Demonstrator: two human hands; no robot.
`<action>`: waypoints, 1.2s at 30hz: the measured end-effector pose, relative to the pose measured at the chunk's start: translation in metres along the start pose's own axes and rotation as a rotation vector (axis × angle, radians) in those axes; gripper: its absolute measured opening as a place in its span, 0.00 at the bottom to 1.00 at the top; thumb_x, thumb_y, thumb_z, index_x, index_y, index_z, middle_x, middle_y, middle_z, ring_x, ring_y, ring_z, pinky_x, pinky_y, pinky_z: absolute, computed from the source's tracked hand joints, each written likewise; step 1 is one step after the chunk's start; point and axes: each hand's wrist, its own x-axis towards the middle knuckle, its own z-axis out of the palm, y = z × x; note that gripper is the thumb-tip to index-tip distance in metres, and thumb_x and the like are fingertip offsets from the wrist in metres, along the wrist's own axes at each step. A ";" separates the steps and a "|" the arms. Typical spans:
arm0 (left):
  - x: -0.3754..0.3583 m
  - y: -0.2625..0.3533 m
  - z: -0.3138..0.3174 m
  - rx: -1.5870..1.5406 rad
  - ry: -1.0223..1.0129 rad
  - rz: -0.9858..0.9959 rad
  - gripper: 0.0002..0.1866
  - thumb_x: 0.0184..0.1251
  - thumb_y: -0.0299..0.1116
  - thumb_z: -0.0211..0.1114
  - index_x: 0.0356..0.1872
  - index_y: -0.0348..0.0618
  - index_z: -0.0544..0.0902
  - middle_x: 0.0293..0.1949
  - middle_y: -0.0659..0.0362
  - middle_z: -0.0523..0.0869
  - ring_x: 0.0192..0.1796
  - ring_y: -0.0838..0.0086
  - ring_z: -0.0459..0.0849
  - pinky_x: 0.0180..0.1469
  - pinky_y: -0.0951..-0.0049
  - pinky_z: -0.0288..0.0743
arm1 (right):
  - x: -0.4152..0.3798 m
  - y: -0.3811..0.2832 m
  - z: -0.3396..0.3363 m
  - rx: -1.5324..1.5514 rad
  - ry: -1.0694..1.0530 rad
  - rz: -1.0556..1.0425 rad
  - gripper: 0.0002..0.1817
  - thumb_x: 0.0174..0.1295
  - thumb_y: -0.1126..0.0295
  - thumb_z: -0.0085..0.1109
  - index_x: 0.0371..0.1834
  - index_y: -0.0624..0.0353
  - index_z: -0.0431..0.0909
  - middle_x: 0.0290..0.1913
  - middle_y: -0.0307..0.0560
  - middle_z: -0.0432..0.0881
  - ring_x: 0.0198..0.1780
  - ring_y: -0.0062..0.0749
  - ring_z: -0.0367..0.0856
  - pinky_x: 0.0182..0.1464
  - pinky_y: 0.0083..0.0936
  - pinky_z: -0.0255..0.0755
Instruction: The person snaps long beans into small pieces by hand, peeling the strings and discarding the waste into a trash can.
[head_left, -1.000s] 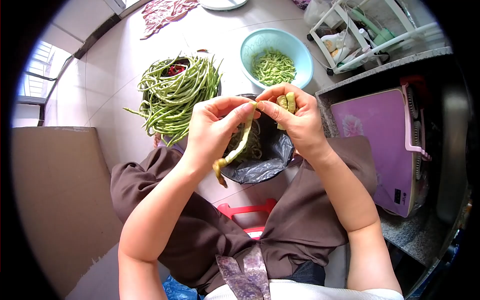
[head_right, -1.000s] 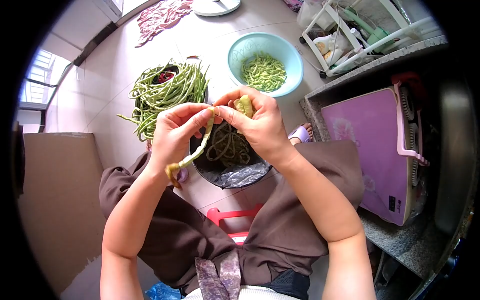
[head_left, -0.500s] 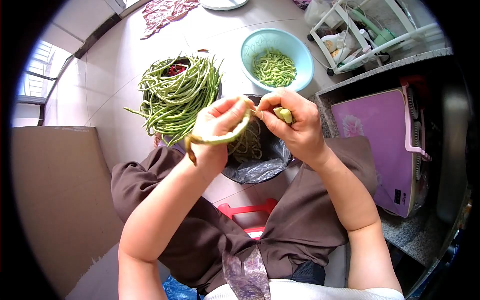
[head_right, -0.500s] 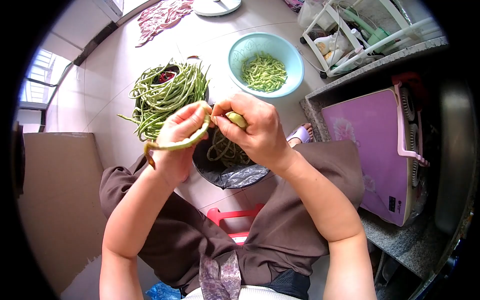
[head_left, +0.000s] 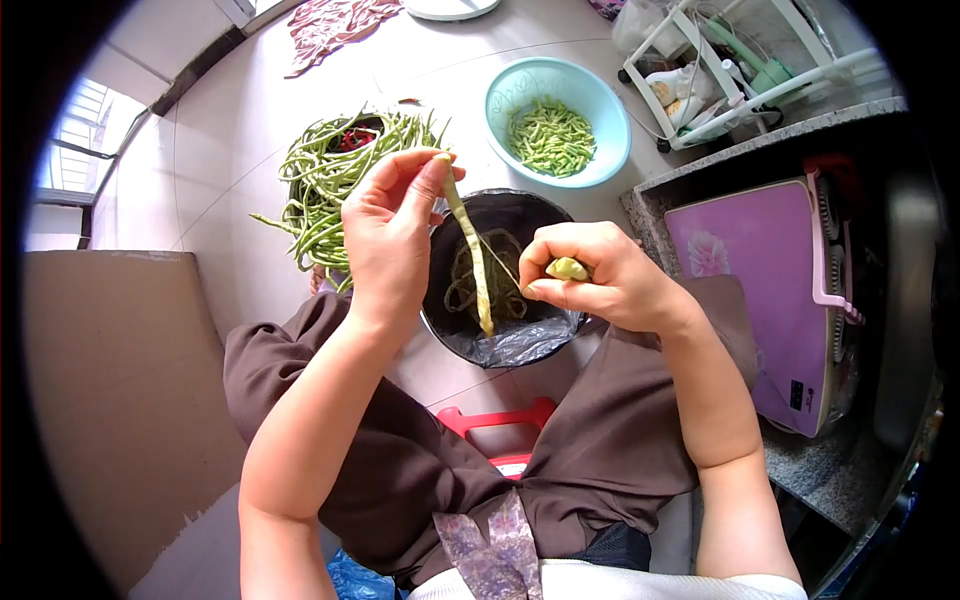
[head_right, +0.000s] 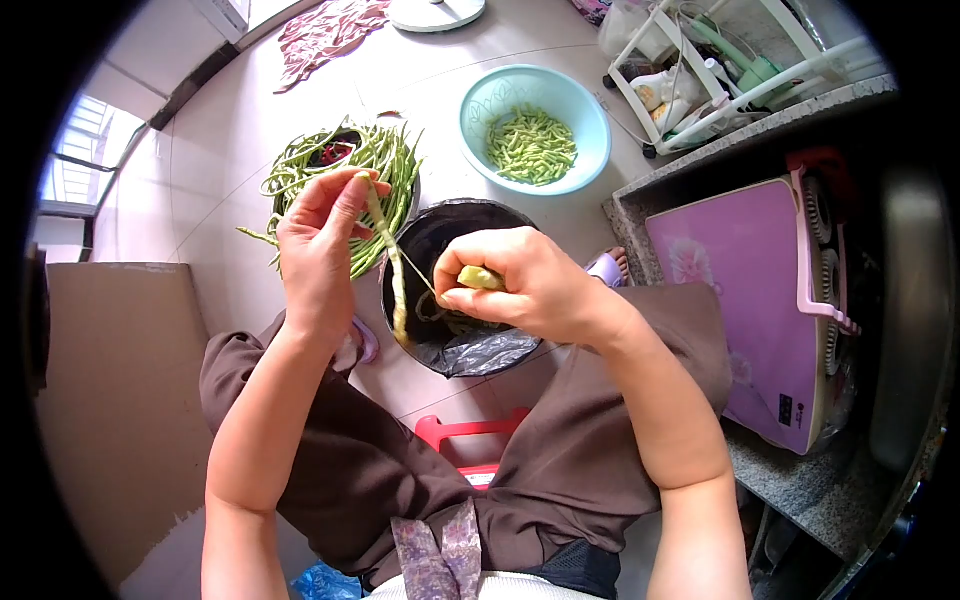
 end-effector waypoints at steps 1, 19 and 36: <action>0.001 0.000 -0.001 0.047 0.026 0.033 0.10 0.68 0.37 0.61 0.42 0.43 0.82 0.37 0.63 0.87 0.37 0.86 0.80 0.36 0.84 0.69 | -0.002 0.001 -0.001 0.000 0.000 0.000 0.06 0.56 0.73 0.60 0.33 0.64 0.76 0.24 0.42 0.77 0.27 0.20 0.73 0.32 0.21 0.68; 0.004 -0.012 0.001 -0.107 -0.415 -0.321 0.09 0.69 0.35 0.58 0.43 0.43 0.80 0.43 0.58 0.86 0.45 0.77 0.83 0.50 0.73 0.76 | 0.004 0.020 0.016 -0.602 0.373 -0.185 0.09 0.55 0.67 0.60 0.39 0.48 0.79 0.30 0.42 0.78 0.30 0.41 0.80 0.31 0.35 0.74; -0.008 -0.009 0.003 1.009 -0.438 0.609 0.08 0.48 0.36 0.71 0.30 0.49 0.88 0.29 0.65 0.86 0.38 0.73 0.79 0.48 0.71 0.68 | 0.005 0.023 0.018 -1.069 0.364 -0.203 0.03 0.52 0.72 0.55 0.24 0.55 0.72 0.26 0.40 0.73 0.29 0.31 0.79 0.27 0.26 0.73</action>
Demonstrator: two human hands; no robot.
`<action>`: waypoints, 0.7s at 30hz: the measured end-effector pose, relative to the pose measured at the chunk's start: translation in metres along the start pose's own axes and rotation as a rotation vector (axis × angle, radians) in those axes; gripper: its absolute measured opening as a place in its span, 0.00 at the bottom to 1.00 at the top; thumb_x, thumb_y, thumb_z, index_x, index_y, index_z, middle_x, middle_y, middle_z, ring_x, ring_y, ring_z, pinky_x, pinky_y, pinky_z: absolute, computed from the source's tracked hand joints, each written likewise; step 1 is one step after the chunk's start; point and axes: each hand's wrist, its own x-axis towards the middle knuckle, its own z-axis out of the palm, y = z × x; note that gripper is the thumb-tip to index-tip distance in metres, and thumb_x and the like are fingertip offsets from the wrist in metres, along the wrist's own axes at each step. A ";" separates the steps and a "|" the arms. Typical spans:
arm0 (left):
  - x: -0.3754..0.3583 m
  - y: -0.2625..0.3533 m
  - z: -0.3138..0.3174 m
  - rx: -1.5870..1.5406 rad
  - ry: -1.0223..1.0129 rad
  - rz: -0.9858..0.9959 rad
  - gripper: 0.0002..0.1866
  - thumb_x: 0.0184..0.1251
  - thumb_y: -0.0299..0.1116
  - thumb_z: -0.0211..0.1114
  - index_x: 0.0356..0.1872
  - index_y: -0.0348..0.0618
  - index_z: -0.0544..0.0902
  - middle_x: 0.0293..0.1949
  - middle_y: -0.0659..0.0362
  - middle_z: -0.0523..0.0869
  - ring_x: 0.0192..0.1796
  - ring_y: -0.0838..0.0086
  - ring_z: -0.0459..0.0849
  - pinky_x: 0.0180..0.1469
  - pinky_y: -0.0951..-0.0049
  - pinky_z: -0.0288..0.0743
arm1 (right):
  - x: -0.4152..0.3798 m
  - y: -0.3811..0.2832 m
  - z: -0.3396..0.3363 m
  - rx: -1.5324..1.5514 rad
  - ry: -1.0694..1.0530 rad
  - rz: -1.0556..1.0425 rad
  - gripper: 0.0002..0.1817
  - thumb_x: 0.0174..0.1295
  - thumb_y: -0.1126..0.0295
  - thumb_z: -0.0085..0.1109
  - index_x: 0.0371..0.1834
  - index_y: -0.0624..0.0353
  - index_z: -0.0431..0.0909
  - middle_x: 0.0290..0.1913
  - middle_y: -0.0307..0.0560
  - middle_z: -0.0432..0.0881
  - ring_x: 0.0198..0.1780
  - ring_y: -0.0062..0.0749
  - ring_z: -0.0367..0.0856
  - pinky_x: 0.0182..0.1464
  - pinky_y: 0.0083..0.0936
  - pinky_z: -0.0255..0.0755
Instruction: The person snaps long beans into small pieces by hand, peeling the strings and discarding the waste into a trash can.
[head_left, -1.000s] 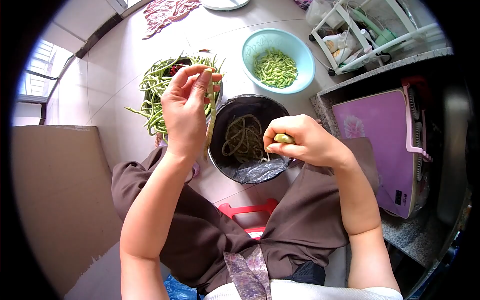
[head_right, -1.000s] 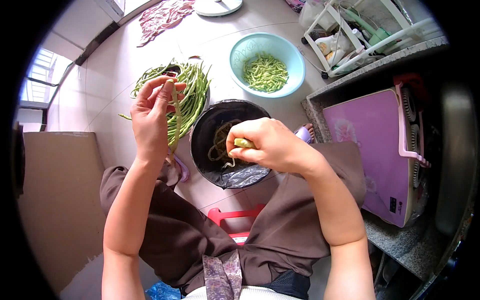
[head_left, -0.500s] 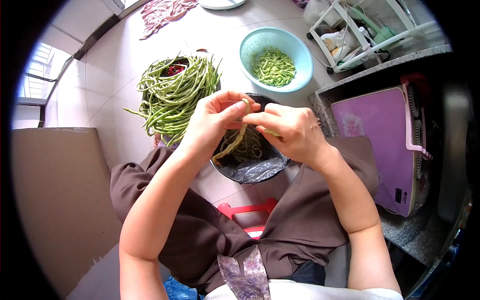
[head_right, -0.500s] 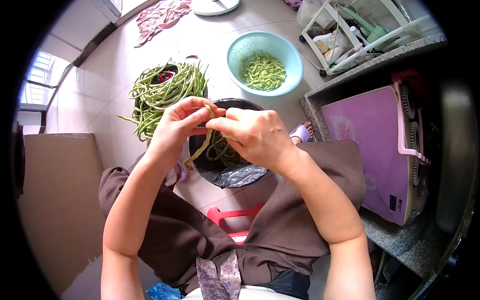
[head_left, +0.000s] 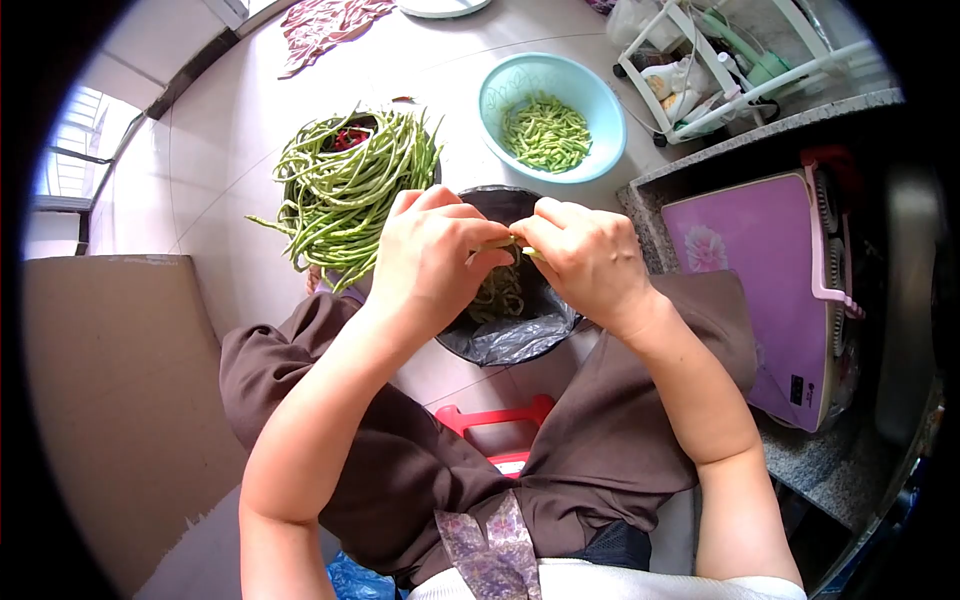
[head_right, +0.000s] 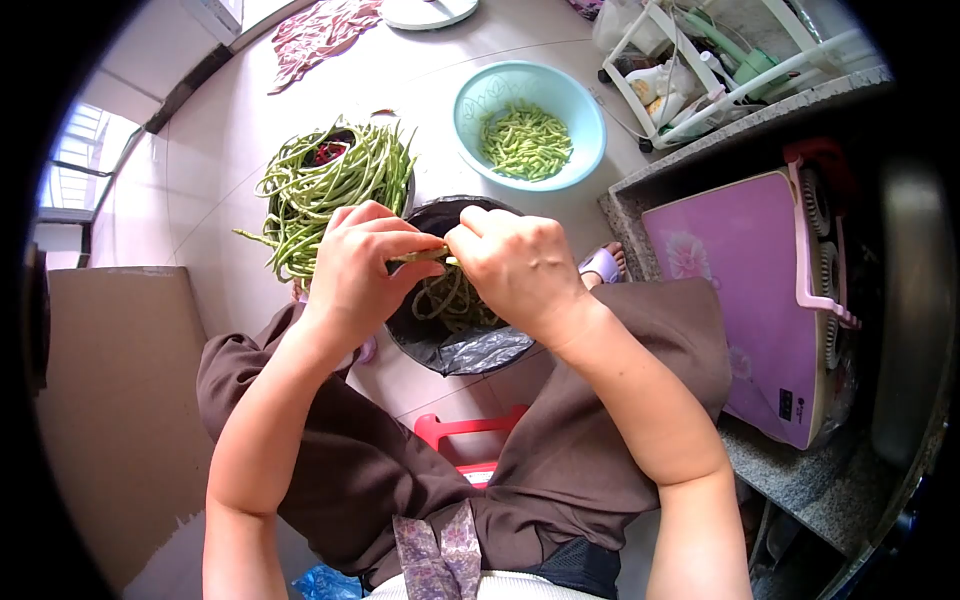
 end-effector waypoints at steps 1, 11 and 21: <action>0.000 0.001 0.001 0.002 0.000 -0.001 0.08 0.48 0.36 0.71 0.30 0.49 0.88 0.29 0.65 0.86 0.38 0.73 0.79 0.48 0.71 0.68 | 0.000 -0.002 0.000 0.001 0.001 -0.001 0.03 0.52 0.72 0.55 0.24 0.55 0.72 0.26 0.40 0.73 0.29 0.31 0.79 0.27 0.26 0.73; 0.002 0.010 0.009 -0.020 0.064 -0.139 0.05 0.48 0.27 0.69 0.28 0.46 0.86 0.26 0.62 0.85 0.29 0.72 0.80 0.36 0.71 0.73 | 0.003 -0.015 0.000 0.247 0.059 0.258 0.06 0.51 0.70 0.60 0.25 0.58 0.74 0.26 0.44 0.75 0.28 0.36 0.79 0.29 0.30 0.72; 0.002 -0.001 0.003 -1.271 -0.202 -0.837 0.09 0.57 0.35 0.70 0.34 0.41 0.83 0.32 0.60 0.86 0.34 0.83 0.80 0.43 0.81 0.70 | 0.006 0.027 -0.001 1.621 0.297 0.936 0.10 0.65 0.70 0.54 0.42 0.64 0.80 0.21 0.30 0.70 0.18 0.08 0.60 0.18 0.09 0.50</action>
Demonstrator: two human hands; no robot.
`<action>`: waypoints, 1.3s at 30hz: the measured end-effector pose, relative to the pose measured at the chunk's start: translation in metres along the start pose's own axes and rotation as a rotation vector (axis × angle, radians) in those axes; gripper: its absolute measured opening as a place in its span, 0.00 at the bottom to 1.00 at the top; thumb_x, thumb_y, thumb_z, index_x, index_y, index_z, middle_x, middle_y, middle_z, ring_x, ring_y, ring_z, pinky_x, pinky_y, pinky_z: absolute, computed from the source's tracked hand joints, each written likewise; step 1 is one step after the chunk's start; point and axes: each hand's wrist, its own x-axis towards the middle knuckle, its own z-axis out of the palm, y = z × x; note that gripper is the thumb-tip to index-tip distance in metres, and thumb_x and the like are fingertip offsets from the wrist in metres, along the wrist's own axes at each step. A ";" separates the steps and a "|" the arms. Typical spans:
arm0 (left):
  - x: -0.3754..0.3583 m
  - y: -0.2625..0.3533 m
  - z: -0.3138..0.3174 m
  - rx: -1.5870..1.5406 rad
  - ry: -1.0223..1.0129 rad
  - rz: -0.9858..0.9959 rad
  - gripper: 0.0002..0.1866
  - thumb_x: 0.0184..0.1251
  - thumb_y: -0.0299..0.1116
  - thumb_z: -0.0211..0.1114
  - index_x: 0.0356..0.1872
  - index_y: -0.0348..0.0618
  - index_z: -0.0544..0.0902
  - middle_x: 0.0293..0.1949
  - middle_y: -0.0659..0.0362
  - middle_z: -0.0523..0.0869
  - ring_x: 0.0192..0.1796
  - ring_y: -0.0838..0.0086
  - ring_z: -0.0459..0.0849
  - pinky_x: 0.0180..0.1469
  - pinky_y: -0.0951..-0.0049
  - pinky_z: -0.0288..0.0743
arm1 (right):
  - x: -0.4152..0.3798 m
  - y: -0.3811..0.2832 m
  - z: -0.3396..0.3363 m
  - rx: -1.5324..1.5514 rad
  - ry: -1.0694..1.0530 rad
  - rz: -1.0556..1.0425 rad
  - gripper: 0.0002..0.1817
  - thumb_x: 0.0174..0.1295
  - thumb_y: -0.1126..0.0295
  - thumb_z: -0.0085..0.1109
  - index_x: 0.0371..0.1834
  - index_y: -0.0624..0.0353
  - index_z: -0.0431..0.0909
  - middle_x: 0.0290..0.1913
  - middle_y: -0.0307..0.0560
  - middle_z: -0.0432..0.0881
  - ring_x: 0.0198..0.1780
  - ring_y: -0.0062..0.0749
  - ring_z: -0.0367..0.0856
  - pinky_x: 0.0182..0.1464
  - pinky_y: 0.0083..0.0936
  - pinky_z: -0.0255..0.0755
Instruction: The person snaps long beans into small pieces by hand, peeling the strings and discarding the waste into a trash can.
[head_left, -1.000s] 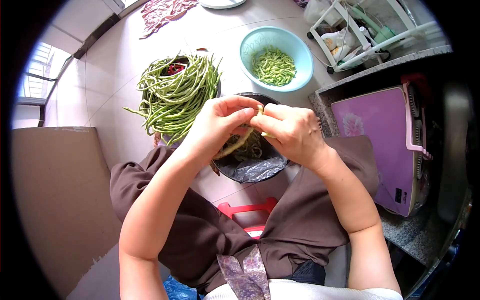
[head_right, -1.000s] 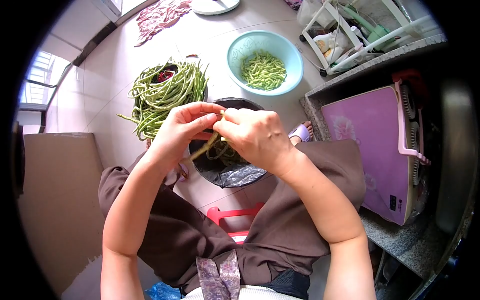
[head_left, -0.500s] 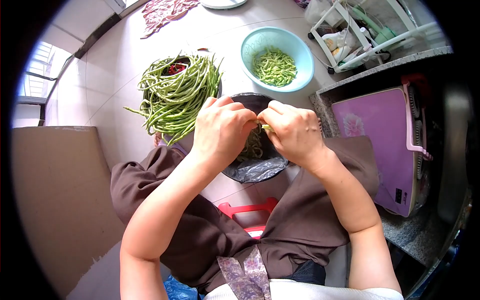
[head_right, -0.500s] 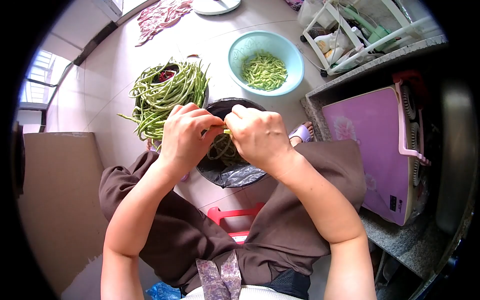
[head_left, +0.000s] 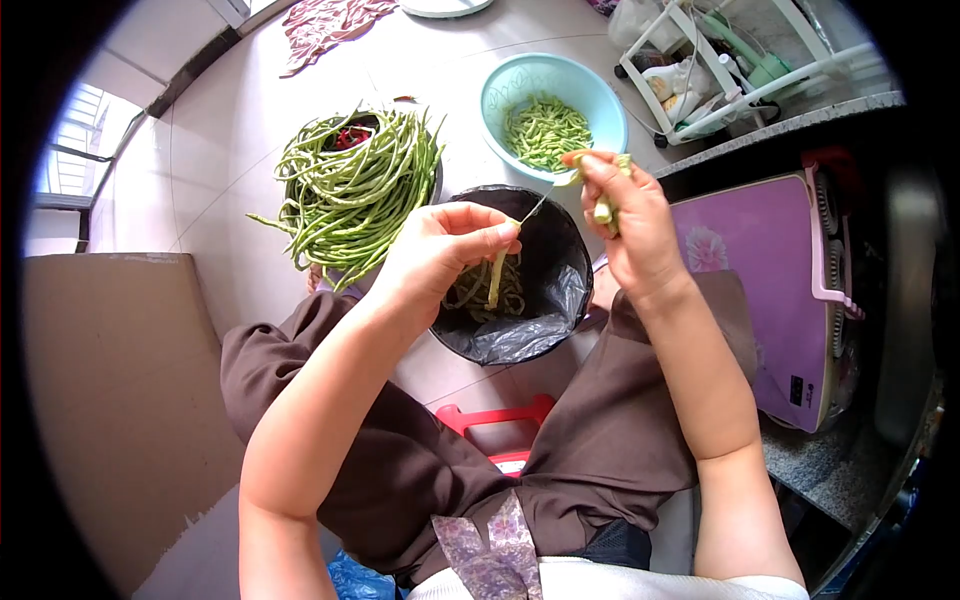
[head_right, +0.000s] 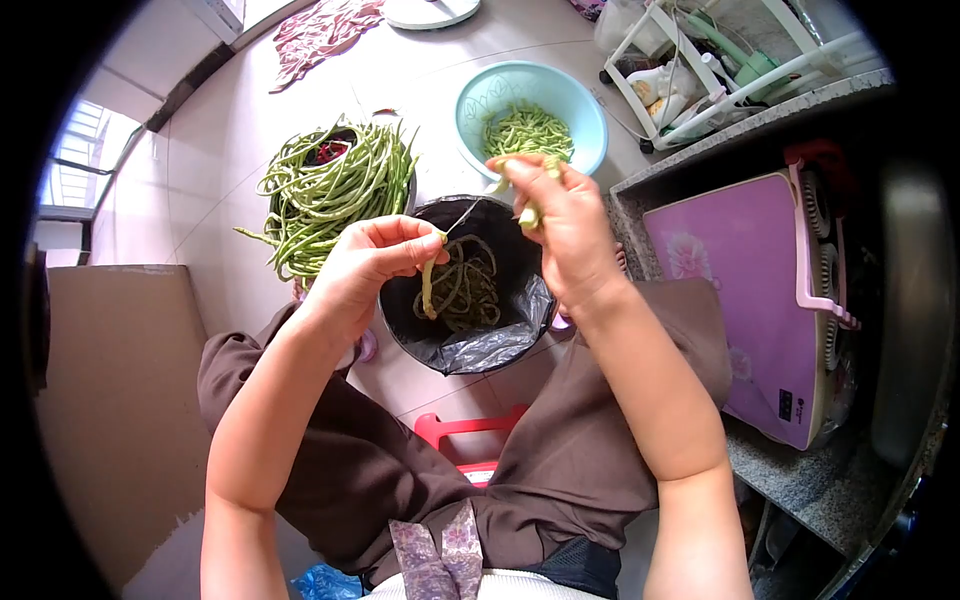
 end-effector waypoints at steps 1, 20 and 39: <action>-0.001 -0.001 0.000 -0.007 0.009 -0.010 0.10 0.57 0.36 0.70 0.34 0.41 0.83 0.32 0.60 0.86 0.34 0.83 0.79 0.43 0.81 0.69 | 0.004 -0.003 -0.009 0.078 -0.011 0.010 0.10 0.65 0.70 0.54 0.43 0.64 0.79 0.22 0.31 0.71 0.19 0.10 0.61 0.19 0.10 0.51; 0.000 0.000 0.006 0.139 0.024 0.076 0.11 0.66 0.35 0.61 0.43 0.40 0.82 0.35 0.62 0.86 0.35 0.85 0.79 0.41 0.85 0.69 | 0.000 0.007 -0.013 0.509 -0.348 0.256 0.12 0.71 0.64 0.45 0.43 0.60 0.75 0.27 0.35 0.66 0.25 0.20 0.60 0.22 0.16 0.53; -0.006 -0.010 0.010 -0.137 -0.160 -0.100 0.11 0.57 0.36 0.71 0.36 0.42 0.82 0.30 0.64 0.85 0.31 0.86 0.79 0.38 0.86 0.70 | -0.012 0.014 0.030 0.163 -0.227 0.112 0.11 0.71 0.64 0.47 0.43 0.60 0.75 0.29 0.36 0.74 0.25 0.16 0.67 0.30 0.12 0.66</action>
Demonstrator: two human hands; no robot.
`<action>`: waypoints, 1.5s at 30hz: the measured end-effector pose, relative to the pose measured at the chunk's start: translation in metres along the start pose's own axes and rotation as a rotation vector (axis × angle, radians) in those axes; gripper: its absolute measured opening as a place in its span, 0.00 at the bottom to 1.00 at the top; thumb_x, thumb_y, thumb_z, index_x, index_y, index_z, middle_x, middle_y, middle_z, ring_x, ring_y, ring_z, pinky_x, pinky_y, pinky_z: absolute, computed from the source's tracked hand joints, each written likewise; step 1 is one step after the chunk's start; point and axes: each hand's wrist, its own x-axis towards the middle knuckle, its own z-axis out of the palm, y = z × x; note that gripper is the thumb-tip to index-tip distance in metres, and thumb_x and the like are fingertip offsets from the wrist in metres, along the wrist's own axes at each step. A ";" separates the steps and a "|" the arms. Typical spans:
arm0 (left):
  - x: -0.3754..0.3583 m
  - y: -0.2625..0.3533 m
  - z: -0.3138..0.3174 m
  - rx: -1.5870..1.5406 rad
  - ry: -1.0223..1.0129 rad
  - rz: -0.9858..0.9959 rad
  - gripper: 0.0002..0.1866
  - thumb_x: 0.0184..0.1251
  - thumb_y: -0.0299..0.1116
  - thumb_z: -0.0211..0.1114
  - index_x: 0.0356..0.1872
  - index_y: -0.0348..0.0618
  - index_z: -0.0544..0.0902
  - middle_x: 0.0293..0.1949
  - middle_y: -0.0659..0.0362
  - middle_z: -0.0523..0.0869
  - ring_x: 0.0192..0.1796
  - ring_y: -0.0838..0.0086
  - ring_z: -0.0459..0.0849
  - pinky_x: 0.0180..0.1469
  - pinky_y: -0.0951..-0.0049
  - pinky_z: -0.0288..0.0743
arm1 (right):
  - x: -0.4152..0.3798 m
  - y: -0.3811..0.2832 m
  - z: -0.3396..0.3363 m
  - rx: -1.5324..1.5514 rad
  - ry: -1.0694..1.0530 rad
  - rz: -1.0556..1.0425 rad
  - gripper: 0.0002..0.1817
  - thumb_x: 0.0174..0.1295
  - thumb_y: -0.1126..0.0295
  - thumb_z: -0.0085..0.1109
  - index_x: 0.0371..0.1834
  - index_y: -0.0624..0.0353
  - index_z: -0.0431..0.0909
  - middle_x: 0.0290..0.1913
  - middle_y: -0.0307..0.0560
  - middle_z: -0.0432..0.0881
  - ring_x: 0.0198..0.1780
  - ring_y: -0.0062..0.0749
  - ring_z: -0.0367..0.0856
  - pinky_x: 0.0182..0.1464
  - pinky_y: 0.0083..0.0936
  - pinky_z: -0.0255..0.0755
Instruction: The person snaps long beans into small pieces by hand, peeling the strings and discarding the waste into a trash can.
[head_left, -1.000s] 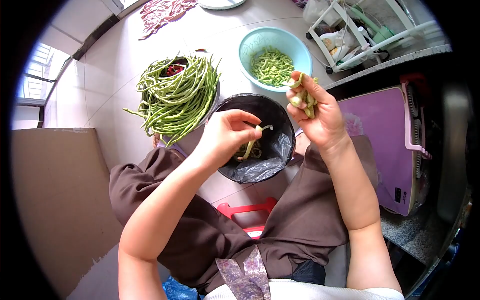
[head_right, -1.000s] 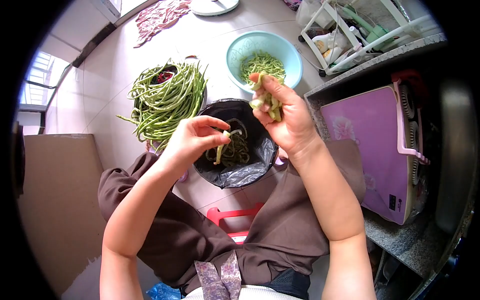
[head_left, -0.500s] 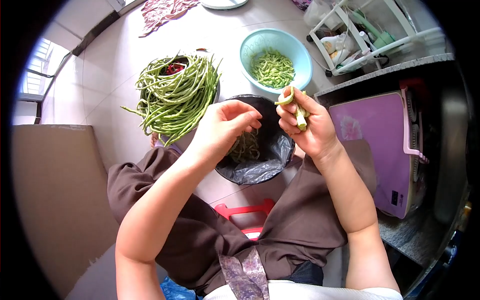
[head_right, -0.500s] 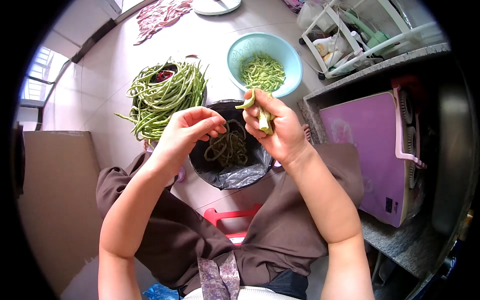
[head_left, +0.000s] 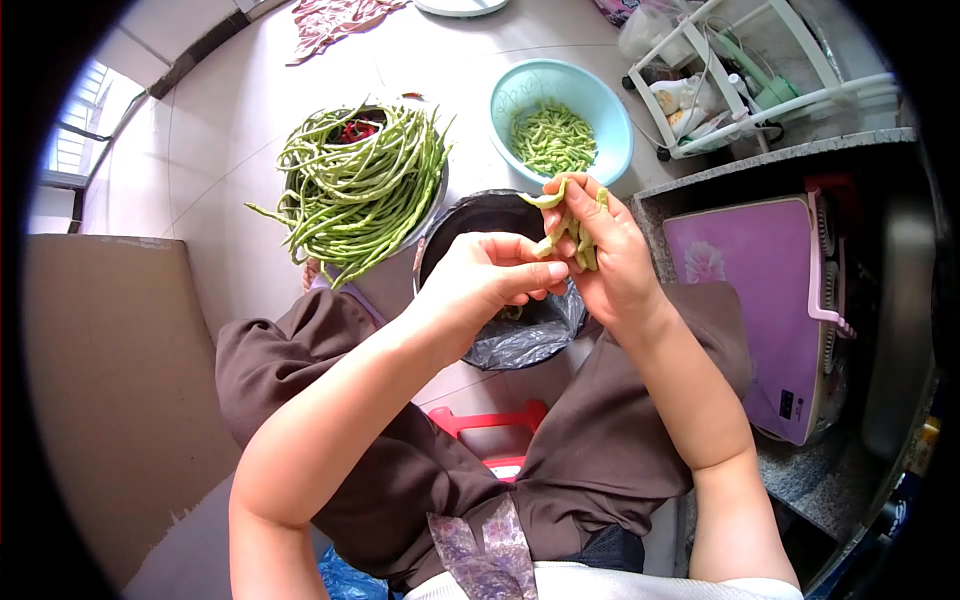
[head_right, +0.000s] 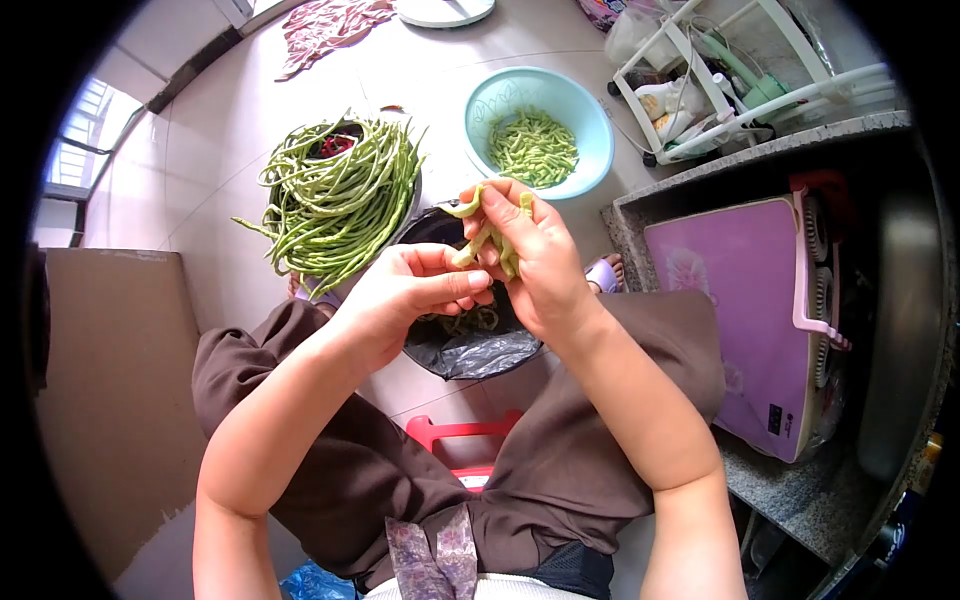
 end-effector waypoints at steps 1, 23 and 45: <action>-0.001 0.000 0.001 0.044 -0.003 0.018 0.10 0.57 0.35 0.71 0.35 0.42 0.82 0.30 0.64 0.85 0.31 0.86 0.78 0.38 0.86 0.70 | 0.000 0.000 -0.001 0.001 0.002 0.001 0.11 0.71 0.64 0.47 0.43 0.60 0.75 0.29 0.36 0.74 0.25 0.16 0.67 0.30 0.12 0.66; -0.002 0.011 -0.009 -0.329 0.090 0.116 0.11 0.66 0.33 0.62 0.45 0.40 0.79 0.37 0.61 0.84 0.35 0.85 0.79 0.39 0.86 0.76 | -0.002 -0.007 -0.004 -0.311 0.005 -0.005 0.08 0.67 0.66 0.53 0.39 0.58 0.76 0.27 0.34 0.74 0.21 0.10 0.63 0.22 0.08 0.55; -0.002 0.010 -0.006 -0.194 0.021 0.057 0.09 0.65 0.32 0.63 0.41 0.40 0.79 0.33 0.61 0.83 0.31 0.86 0.78 0.38 0.86 0.74 | -0.006 -0.016 -0.001 -1.106 0.215 -0.603 0.03 0.56 0.74 0.61 0.31 0.62 0.79 0.25 0.48 0.79 0.26 0.31 0.79 0.30 0.24 0.70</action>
